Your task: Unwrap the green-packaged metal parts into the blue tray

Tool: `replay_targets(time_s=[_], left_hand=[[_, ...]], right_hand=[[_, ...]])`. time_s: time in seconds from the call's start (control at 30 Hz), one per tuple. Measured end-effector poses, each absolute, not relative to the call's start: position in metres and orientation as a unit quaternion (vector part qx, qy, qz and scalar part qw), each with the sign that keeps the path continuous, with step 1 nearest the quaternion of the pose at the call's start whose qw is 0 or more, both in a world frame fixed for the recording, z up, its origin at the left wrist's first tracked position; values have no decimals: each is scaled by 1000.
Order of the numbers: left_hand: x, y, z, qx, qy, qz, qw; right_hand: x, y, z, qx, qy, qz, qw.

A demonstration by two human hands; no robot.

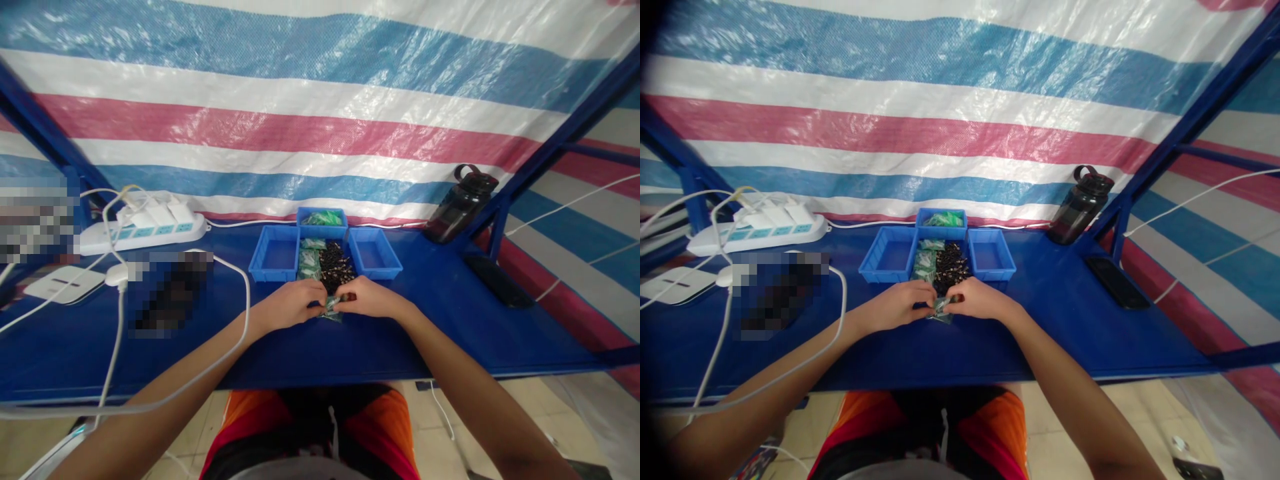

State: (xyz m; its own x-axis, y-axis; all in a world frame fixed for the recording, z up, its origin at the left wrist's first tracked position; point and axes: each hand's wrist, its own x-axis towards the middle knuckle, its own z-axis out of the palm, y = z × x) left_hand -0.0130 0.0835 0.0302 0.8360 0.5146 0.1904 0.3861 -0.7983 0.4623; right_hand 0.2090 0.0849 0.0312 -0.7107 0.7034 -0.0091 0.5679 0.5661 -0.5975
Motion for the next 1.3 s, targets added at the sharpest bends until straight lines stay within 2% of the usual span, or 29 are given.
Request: replay_targets(time_s=[0.23,0.37,0.53,0.73,0.87,0.97,1.13,1.3], left_hand=[[-14,84,28,939,270,147,157],[-14,83,30,923,310,166,155],[-13,83,34,892,345,218,196],[-14,87,33,863,351,225,286],[-14,87,33,848,339,194,359],[-13,85,34,856,321,151,375],[-12,85,36,865,319,118,368],[-13,87,33,886,351,105,283]], right_hand=[[214,85,34,-384,-849,351,90],[216,88,33,-381,-850,346,110],[215,88,30,-375,-859,320,140],[215,86,32,-371,-834,382,146],[215,87,33,-388,-823,396,123],[214,86,33,-381,-831,395,95],[212,84,33,-371,-860,338,91],[211,86,30,-381,-886,238,114]])
